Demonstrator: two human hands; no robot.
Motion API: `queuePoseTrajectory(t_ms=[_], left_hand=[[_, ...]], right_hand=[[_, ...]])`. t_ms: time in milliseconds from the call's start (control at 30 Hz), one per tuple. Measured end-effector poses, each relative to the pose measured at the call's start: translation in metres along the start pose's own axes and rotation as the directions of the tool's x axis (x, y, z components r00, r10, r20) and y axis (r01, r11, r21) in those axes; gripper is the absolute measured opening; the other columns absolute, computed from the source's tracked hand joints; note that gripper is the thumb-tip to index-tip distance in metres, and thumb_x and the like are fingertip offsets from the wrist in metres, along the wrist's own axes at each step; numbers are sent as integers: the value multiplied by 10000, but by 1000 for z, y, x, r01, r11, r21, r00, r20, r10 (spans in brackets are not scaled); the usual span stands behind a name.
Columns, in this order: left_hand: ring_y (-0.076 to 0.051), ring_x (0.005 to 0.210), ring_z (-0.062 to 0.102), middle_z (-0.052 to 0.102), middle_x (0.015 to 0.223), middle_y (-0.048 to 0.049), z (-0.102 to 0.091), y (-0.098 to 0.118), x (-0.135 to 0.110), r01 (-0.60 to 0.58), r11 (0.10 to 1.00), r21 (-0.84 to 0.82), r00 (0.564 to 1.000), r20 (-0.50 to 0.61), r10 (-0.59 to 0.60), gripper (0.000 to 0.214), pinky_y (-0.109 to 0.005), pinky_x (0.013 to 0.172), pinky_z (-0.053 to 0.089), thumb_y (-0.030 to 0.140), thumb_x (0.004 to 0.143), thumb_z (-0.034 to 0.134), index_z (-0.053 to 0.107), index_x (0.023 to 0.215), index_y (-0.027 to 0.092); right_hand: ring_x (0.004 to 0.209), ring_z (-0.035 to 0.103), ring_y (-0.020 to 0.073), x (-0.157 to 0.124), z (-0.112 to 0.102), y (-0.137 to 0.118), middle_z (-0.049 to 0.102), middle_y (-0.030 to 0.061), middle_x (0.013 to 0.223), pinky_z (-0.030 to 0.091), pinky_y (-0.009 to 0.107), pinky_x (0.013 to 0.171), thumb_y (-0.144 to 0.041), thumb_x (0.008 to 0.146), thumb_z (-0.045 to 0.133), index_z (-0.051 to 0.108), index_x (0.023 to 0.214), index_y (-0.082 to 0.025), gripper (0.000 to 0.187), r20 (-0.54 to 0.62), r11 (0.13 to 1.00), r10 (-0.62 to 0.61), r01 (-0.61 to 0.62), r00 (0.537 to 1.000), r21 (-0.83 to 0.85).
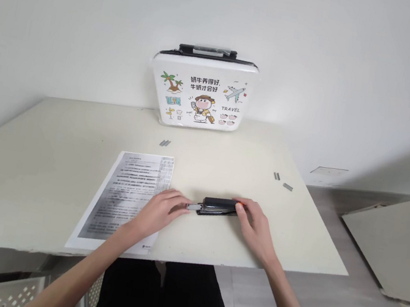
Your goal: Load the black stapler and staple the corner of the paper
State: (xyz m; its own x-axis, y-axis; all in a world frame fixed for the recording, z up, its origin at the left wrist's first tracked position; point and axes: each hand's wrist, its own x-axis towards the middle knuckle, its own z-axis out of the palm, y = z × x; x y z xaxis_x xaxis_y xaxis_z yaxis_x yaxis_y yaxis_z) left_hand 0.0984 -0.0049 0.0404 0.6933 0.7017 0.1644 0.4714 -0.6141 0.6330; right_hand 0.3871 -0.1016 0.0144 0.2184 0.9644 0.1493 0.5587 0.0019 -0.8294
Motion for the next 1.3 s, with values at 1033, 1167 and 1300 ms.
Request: queuePoseTrajectory(t_ms=[1033,1167,1300], left_hand=[[-221,859,664,741,852,-3,8,-2,43,-85,974,-210,965,225,133,311,-317,782,475,539,826,851,736,854,252],[-212,827,650,740,851,-3,8,-2,44,-88,974,-211,966,221,135,338,-318,764,470,556,814,855,750,914,250],[-203,837,640,730,844,-3,10,-4,45,-141,970,-199,957,223,185,348,-310,778,462,572,842,826,766,922,239]], right_hand=[[968,688,257,1,-8,-1,740,80,1125,562,369,834,-558,976,643,679,1145,-259,344,209,992,-116,103,971,76],[957,686,258,0,-8,0,742,88,1122,569,373,827,-568,976,639,679,1145,-255,357,212,993,-108,95,971,72],[968,679,260,0,-8,2,733,97,1127,567,377,825,-545,981,652,673,1151,-247,343,214,990,-127,112,968,81]])
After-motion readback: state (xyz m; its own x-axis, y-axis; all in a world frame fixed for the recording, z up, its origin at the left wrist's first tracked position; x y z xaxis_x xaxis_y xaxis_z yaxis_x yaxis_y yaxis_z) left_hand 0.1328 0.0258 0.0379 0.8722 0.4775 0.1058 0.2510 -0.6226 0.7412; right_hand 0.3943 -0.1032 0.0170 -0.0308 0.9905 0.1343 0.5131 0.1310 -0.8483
